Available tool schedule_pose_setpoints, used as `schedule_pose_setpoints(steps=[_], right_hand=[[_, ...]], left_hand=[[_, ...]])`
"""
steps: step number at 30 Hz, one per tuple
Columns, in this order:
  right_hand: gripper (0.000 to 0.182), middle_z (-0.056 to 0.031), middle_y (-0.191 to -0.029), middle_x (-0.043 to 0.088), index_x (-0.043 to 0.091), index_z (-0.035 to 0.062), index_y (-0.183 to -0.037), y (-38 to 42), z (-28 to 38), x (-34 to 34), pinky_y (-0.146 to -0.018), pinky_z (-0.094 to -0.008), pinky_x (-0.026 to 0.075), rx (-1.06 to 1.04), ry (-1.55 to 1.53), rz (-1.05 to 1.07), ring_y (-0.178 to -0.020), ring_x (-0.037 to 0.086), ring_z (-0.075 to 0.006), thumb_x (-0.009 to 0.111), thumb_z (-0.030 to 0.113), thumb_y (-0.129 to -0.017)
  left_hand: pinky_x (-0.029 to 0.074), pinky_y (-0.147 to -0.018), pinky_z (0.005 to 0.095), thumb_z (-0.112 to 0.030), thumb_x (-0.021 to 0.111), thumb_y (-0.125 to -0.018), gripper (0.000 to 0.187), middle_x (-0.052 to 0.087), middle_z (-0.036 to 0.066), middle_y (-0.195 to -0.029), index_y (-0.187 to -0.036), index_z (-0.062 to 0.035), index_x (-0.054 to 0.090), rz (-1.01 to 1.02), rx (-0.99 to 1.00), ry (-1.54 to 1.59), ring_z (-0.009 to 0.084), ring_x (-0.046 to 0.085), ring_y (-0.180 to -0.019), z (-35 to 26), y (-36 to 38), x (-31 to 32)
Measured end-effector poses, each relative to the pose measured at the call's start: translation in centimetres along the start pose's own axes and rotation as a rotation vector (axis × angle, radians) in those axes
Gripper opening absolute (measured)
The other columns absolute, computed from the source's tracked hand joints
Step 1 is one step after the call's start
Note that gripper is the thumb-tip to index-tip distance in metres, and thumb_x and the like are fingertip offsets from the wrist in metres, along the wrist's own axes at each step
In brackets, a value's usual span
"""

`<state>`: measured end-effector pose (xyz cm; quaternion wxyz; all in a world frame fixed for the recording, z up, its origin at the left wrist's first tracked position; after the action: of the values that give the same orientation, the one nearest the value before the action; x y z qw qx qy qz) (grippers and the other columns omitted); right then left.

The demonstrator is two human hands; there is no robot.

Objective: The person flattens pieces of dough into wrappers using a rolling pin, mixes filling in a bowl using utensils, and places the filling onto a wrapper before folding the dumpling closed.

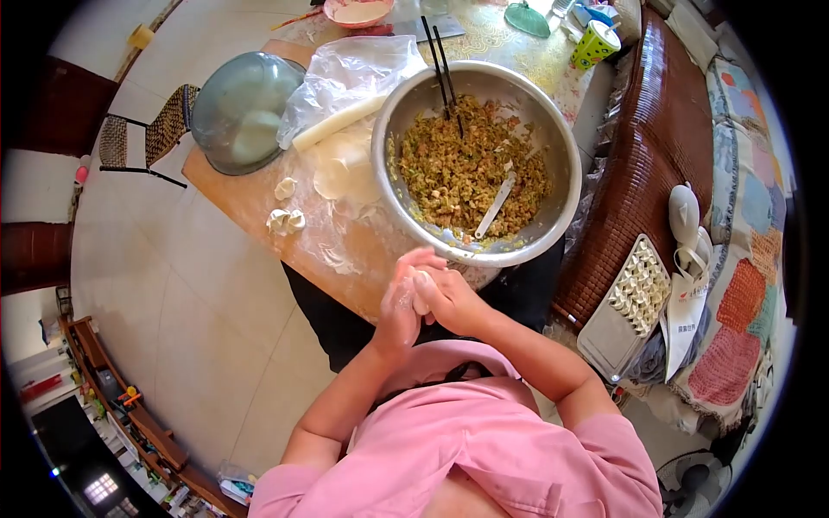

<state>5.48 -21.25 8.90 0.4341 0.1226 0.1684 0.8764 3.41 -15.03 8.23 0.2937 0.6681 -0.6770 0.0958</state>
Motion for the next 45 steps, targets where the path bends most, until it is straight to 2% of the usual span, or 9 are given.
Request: schedule_pose_setpoints(steps=[3,7,11,16,20,25,31,42,45], right_hand=[[0.044,-0.0172,-0.092,0.063,0.056,0.0035,-0.109,1.0,3.4,0.5,-0.08,-0.0391,0.048,-0.209,0.172,0.134,-0.089,0.061,-0.0305,0.06,0.041,-0.086],[0.04,-0.0207,-0.095,0.058,0.052,0.0029,-0.104,1.7,4.5,0.6,-0.074,-0.0439,0.048,-0.18,0.351,0.181,-0.083,0.06,-0.0371,0.071,0.028,-0.078],[0.037,-0.0205,-0.109,0.049,0.048,0.0044,-0.108,1.7,4.4,1.0,-0.074,-0.047,0.049,-0.346,0.687,0.097,-0.09,0.058,-0.0422,0.066,0.009,-0.077],[0.045,-0.0202,-0.121,0.047,0.048,0.0054,-0.119,1.4,5.5,1.0,-0.079,-0.0449,0.05,-0.4,0.562,0.055,-0.094,0.058,-0.0412,0.067,0.008,-0.078],[0.052,-0.0122,-0.118,0.053,0.05,0.0056,-0.123,2.1,5.9,-1.7,-0.064,-0.0284,0.052,-0.295,0.501,-0.04,-0.073,0.063,-0.017,0.071,0.003,-0.076],[0.039,-0.012,-0.1,0.061,0.056,0.0038,-0.115,3.5,5.9,-3.8,-0.063,-0.0305,0.051,-0.309,0.474,-0.081,-0.067,0.062,-0.0183,0.07,0.008,-0.079],[0.034,-0.0103,-0.094,0.063,0.057,0.0053,-0.114,4.0,5.8,-4.1,-0.064,-0.0299,0.051,-0.306,0.446,-0.113,-0.07,0.062,-0.0188,0.068,0.007,-0.081],[0.008,-0.0125,-0.078,0.062,0.066,0.0014,-0.087,3.3,7.1,-14.6,-0.065,-0.0339,0.049,-0.34,0.756,-0.39,-0.072,0.062,-0.0269,0.064,0.005,-0.08],[0.01,-0.0116,-0.083,0.061,0.067,0.0072,-0.088,-0.3,4.2,-14.4,-0.068,-0.0391,0.05,-0.365,1.031,-0.143,-0.079,0.062,-0.0303,0.061,0.008,-0.08]], left_hand=[[0.04,-0.1,0.041,-0.076,0.039,-0.08,0.101,0.044,0.016,-0.132,-0.148,-0.0071,0.012,0.092,0.078,0.053,0.0263,0.047,-0.119,-1.7,-0.7,0.4],[0.038,-0.103,0.0411,-0.074,0.05,-0.078,0.103,0.044,0.016,-0.132,-0.147,-0.0059,0.015,0.257,0.028,-0.081,0.026,0.045,-0.123,-1.9,0.0,0.0],[0.039,-0.099,0.0307,-0.022,0.074,-0.08,0.089,0.036,0.01,-0.138,-0.147,-0.0054,0.018,0.259,-0.319,-0.189,0.0178,0.041,-0.124,-0.6,1.2,-1.1],[0.044,-0.095,0.0328,-0.013,0.071,-0.082,0.081,0.046,0.01,-0.129,-0.146,-0.0065,0.022,0.135,-0.231,0.006,0.0204,0.049,-0.117,0.1,1.3,-3.2],[0.051,-0.088,0.0349,-0.004,0.064,-0.085,0.06,0.053,0.013,-0.122,-0.138,-0.0065,0.036,-0.058,-0.377,0.305,0.0275,0.058,-0.112,1.2,2.0,-7.0],[0.051,-0.078,0.0271,-0.001,0.066,-0.082,0.048,0.06,0.009,-0.106,-0.127,-0.0056,0.047,-0.439,-0.114,-0.145,0.0192,0.062,-0.1,-0.8,0.0,-16.6],[0.049,-0.08,0.0361,-0.019,0.066,-0.081,0.035,0.063,0.012,-0.109,-0.114,-0.0077,0.058,-0.817,0.175,-1.256,0.0295,0.063,-0.09,-7.0,-1.8,-19.3],[0.044,-0.091,0.0415,-0.015,0.065,-0.081,0.03,0.059,0.012,-0.111,-0.11,-0.006,0.061,-0.62,0.693,-1.673,0.0323,0.055,-0.104,-10.1,-2.6,-13.3],[0.044,-0.091,0.0419,-0.013,0.06,-0.084,0.027,0.059,0.015,-0.111,-0.11,-0.0052,0.06,-0.374,0.493,-1.653,0.0337,0.055,-0.104,-9.9,-8.8,-13.9]])
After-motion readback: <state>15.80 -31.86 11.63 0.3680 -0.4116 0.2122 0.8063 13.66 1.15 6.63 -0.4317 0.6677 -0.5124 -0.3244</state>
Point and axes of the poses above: each hand's wrist, its own y-axis away from the middle knuckle, its own x-axis out of the palm, z = x × y, the point moved 9 cm from there along -y, towards the middle knuckle
